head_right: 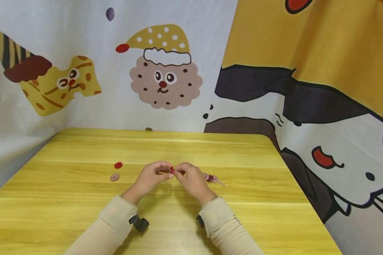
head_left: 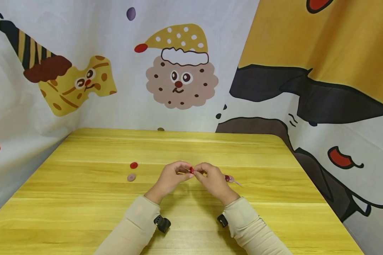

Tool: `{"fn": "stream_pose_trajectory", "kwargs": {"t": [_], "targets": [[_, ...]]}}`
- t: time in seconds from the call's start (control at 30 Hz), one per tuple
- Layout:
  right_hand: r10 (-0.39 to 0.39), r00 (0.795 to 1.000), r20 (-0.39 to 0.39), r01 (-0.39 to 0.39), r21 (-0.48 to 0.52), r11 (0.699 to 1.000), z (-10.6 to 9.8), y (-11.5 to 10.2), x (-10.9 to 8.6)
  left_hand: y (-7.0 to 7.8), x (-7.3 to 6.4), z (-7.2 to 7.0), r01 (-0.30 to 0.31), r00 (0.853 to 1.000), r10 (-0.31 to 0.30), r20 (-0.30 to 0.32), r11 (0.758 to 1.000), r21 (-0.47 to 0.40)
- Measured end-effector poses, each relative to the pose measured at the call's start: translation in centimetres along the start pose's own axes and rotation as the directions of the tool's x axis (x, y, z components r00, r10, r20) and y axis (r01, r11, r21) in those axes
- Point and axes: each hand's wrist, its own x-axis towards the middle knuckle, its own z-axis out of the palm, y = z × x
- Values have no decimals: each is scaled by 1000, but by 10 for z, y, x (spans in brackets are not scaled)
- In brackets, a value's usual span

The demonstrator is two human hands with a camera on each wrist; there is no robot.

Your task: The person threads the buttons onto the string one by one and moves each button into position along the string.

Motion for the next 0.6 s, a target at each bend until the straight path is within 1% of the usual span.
{"fn": "stream_pose_trajectory", "kwargs": {"t": [0.33, 0.5, 0.6], "targets": [[-5, 1000, 3, 5, 24, 1000, -1, -2, -1, 4, -2, 0, 19, 999, -19, -27, 999, -27], [-11, 1000, 3, 11, 25, 1000, -1, -2, -1, 5, -3, -1, -11, 1000, 10, -22, 999, -41], [-12, 1000, 1, 12, 24, 1000, -1, -2, -1, 5, -4, -1, -17, 1000, 16, -16, 999, -36]]}}
